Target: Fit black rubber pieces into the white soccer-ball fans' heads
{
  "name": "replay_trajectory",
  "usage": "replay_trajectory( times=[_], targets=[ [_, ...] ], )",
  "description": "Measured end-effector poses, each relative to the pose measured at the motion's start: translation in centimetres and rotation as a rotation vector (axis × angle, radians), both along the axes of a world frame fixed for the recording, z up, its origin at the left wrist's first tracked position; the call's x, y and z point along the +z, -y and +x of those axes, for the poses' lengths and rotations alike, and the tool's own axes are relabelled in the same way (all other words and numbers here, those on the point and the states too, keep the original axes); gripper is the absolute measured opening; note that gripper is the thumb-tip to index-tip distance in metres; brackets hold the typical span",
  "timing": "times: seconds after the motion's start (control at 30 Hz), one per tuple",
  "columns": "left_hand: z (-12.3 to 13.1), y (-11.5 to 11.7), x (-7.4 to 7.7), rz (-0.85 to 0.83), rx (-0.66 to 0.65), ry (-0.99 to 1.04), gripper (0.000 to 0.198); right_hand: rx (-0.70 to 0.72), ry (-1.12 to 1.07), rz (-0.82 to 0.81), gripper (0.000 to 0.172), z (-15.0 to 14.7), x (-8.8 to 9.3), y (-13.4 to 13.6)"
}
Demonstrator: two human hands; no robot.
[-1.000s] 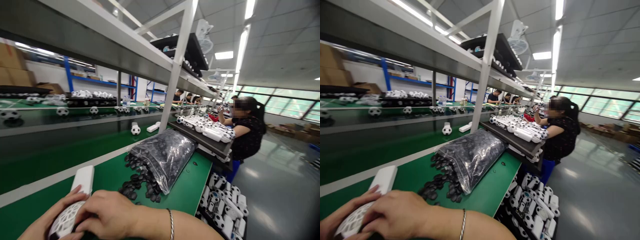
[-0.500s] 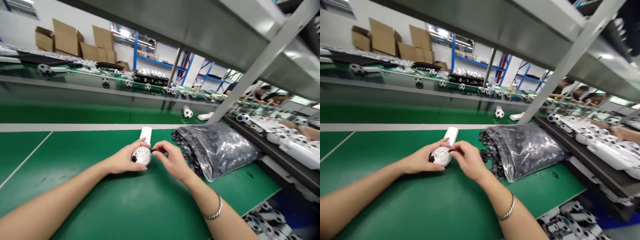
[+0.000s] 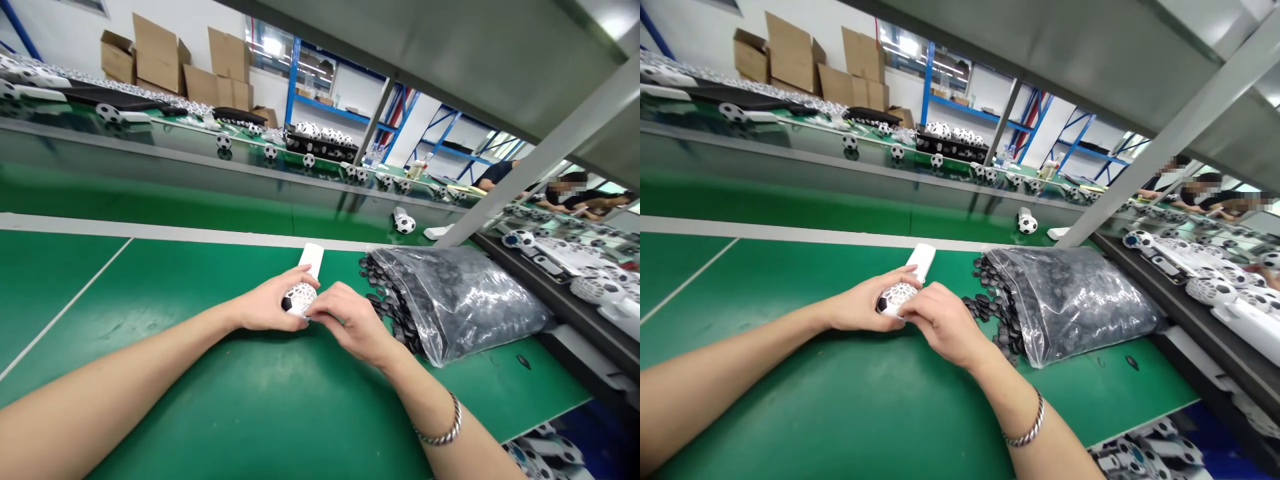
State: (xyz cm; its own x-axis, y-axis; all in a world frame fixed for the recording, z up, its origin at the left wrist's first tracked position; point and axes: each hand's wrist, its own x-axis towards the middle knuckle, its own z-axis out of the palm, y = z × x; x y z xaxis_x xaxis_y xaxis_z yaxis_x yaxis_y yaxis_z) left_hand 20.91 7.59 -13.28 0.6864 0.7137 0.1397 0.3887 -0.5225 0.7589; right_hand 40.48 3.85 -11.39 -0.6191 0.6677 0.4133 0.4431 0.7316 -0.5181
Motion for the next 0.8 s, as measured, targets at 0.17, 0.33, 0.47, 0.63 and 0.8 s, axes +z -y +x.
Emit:
replay_trajectory(
  times=[0.17, 0.33, 0.47, 0.63, 0.8],
  targets=[
    [0.3, 0.2, -0.1, 0.011, 0.032, 0.006, 0.051, -0.089, -0.117, -0.072, 0.004, -0.5, -0.6, -0.3],
    [0.6, 0.5, -0.3, -0.014, 0.112, 0.006, 0.048, -0.204, -0.362, -0.455, 0.031, -0.4, -1.4, -1.4],
    [0.9, 0.7, -0.1, -0.005, 0.099, 0.028, 0.044, -0.168, -0.399, -0.660, 0.038, -0.3, -1.5, -2.1],
    [0.9, 0.7, 0.0, -0.012, 0.090, 0.043, 0.040, -0.126, -0.430, -0.729, 0.036, -0.4, -1.7, -2.0],
    [0.9, 0.8, 0.2, -0.047, 0.108, 0.025, 0.041, -0.107, -0.458, -0.774, 0.032, -0.3, -2.0, -1.8]
  ],
)
